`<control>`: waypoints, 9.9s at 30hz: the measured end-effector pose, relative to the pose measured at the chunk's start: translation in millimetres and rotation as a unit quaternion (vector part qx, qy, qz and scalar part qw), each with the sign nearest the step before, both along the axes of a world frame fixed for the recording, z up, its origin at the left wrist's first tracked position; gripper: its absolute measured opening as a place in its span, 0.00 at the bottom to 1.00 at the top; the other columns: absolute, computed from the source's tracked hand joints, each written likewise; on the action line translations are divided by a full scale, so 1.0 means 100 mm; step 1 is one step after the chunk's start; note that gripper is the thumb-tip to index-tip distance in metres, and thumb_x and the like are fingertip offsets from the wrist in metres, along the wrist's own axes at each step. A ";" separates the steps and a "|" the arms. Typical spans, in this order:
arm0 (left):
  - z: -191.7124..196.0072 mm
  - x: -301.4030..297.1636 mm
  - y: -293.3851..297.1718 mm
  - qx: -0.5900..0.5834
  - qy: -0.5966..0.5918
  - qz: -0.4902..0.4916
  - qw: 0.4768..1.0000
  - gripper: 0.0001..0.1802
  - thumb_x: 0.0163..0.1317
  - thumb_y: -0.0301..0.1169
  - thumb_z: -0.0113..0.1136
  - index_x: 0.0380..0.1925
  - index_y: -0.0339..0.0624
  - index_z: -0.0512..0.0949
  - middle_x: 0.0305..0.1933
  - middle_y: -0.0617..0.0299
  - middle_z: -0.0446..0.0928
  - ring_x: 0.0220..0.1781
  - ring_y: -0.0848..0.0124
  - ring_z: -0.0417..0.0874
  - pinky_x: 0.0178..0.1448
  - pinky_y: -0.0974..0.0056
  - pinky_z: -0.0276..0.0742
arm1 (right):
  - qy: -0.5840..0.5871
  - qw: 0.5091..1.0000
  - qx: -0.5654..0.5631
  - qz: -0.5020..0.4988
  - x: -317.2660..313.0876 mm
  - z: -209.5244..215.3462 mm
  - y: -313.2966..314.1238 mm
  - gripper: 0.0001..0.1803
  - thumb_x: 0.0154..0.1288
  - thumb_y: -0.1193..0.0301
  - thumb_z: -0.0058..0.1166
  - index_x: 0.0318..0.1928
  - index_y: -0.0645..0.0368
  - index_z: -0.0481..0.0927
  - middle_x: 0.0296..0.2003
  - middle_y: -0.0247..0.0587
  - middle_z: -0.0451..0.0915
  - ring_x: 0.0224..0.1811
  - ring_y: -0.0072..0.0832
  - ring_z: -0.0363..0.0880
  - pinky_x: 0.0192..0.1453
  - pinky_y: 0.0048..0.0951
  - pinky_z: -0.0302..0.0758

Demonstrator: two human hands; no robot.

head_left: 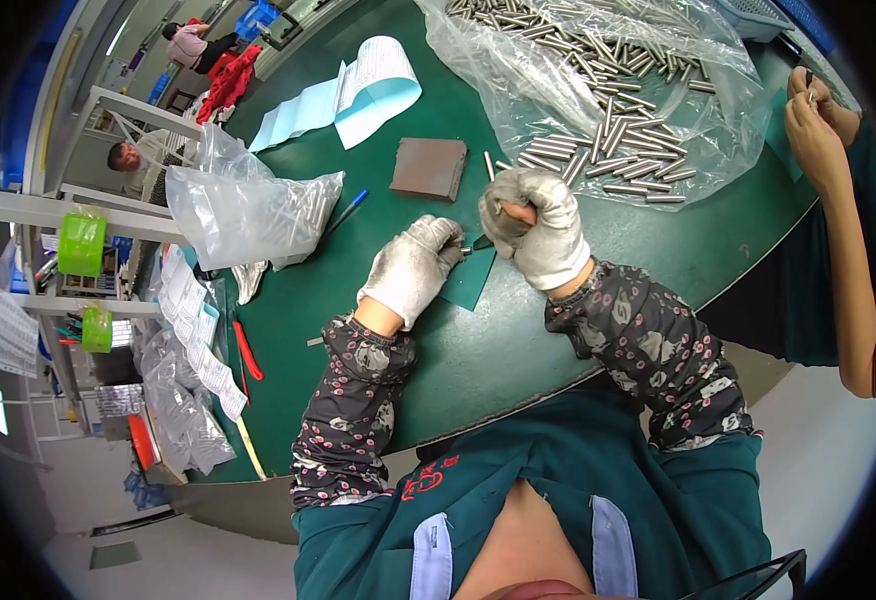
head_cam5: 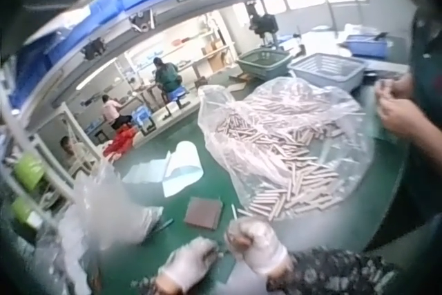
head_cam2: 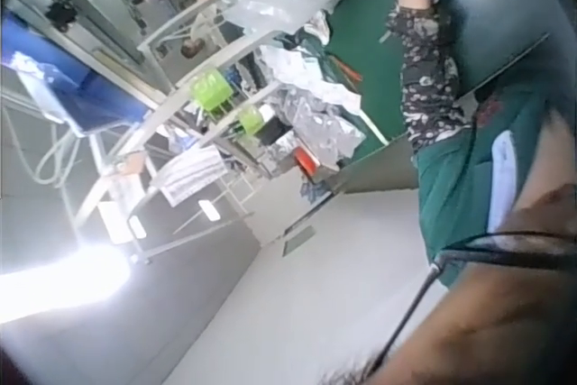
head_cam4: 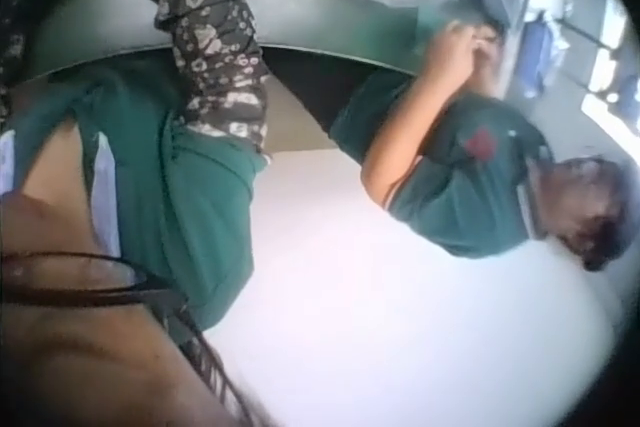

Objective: Polish the ends of small metal rods on a sanding block and organize them into containers.

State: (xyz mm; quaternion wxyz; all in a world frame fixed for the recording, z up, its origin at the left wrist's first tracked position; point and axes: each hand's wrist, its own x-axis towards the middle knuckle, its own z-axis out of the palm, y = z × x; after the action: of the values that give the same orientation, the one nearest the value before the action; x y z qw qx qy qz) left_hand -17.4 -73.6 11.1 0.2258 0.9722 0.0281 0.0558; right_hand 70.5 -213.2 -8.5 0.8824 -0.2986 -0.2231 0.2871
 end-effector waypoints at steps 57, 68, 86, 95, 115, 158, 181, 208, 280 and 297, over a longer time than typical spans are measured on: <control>0.01 0.01 0.02 -0.042 0.026 0.016 0.999 0.09 0.48 0.24 0.59 0.32 0.39 0.74 0.31 0.55 0.75 0.34 0.58 0.77 0.38 0.63 0.73 | 0.055 0.998 -0.038 0.008 -0.01 0.05 -0.03 0.18 0.51 0.56 0.43 0.20 0.60 0.66 0.15 0.33 0.60 0.15 0.24 0.57 0.18 0.22 0.56; 0.03 0.00 0.02 -0.001 0.033 0.012 0.999 0.10 0.48 0.25 0.59 0.34 0.42 0.74 0.33 0.56 0.74 0.36 0.58 0.77 0.38 0.62 0.73 | -0.009 0.990 -0.138 -0.027 -0.13 0.19 0.04 0.20 0.54 0.55 0.42 0.22 0.61 0.69 0.13 0.34 0.61 0.11 0.21 0.55 0.14 0.21 0.53; 0.09 -0.58 0.28 -0.522 -0.144 0.262 0.799 0.10 0.56 0.23 0.52 0.39 0.41 0.70 0.30 0.68 0.73 0.13 0.85 0.62 0.12 0.78 0.56 | -0.734 0.658 -0.165 -0.032 -0.36 0.41 0.29 0.16 0.49 0.56 0.49 0.25 0.57 0.74 0.23 0.42 0.72 0.34 0.41 0.72 0.39 0.39 0.67; -0.25 -0.50 0.30 -0.507 -0.138 0.164 0.835 0.08 0.57 0.23 0.50 0.37 0.41 0.68 0.30 0.65 0.73 0.17 0.84 0.67 0.16 0.78 0.63 | -0.699 0.441 -0.495 -0.268 0.27 0.20 0.70 0.29 0.47 0.57 0.55 0.51 0.55 0.71 0.46 0.51 0.70 0.51 0.45 0.67 0.55 0.40 0.64; -0.69 -0.45 0.42 -0.405 -0.280 0.166 0.854 0.09 0.50 0.21 0.57 0.31 0.39 0.70 0.27 0.64 0.73 0.18 0.80 0.71 0.17 0.75 0.66 | -0.739 0.550 -0.353 -0.162 -0.50 0.47 0.39 0.27 0.45 0.60 0.53 0.49 0.57 0.75 0.41 0.58 0.71 0.44 0.45 0.70 0.50 0.42 0.68; -0.32 -0.55 0.29 -0.523 -0.118 0.184 0.824 0.10 0.50 0.17 0.56 0.27 0.40 0.66 0.29 0.63 0.74 0.20 0.81 0.71 0.20 0.78 0.68 | -0.711 0.522 -0.376 -0.286 -0.11 0.40 0.43 0.23 0.41 0.62 0.58 0.42 0.53 0.77 0.47 0.47 0.71 0.54 0.42 0.65 0.55 0.44 0.62; 0.31 -0.99 0.27 -0.503 -0.205 0.276 0.793 0.08 0.54 0.21 0.53 0.35 0.39 0.71 0.28 0.65 0.76 0.16 0.85 0.66 0.16 0.80 0.61 | -0.218 0.912 -0.340 0.074 -0.28 0.45 0.33 0.08 0.56 0.74 0.53 0.36 0.62 0.72 0.26 0.31 0.73 0.24 0.15 0.70 0.27 0.15 0.68; 0.35 -0.84 0.02 0.237 -0.200 -0.094 0.946 0.13 0.46 0.26 0.53 0.34 0.51 0.71 0.21 0.67 0.73 0.24 0.71 0.78 0.26 0.68 0.74 | -0.417 0.819 -0.389 -0.060 0.00 0.18 -0.04 0.05 0.56 0.72 0.51 0.33 0.60 0.75 0.23 0.37 0.77 0.26 0.22 0.75 0.34 0.22 0.71; -0.09 -0.68 -0.63 0.107 0.002 -0.067 0.992 0.18 0.51 0.28 0.46 0.45 0.44 0.72 0.56 0.55 0.68 0.23 0.69 0.81 0.24 0.65 0.77 | -0.667 0.659 -0.346 0.022 0.06 0.09 -0.03 0.08 0.56 0.72 0.50 0.25 0.59 0.66 0.21 0.41 0.71 0.25 0.41 0.70 0.28 0.34 0.67; -0.09 -0.68 -0.61 0.102 0.011 -0.070 0.992 0.19 0.51 0.28 0.46 0.46 0.43 0.72 0.56 0.54 0.68 0.25 0.69 0.81 0.26 0.64 0.78 | -0.684 0.636 -0.357 0.029 0.04 0.16 -0.02 0.05 0.51 0.77 0.50 0.27 0.57 0.68 0.20 0.40 0.73 0.25 0.41 0.73 0.28 0.36 0.69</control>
State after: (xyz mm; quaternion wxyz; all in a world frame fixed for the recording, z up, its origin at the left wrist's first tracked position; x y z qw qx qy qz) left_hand -85.2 -134.3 2.3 0.1280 0.9903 -0.0434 0.0320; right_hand 74.4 -214.8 7.1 0.2935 -0.6947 -0.6514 0.0835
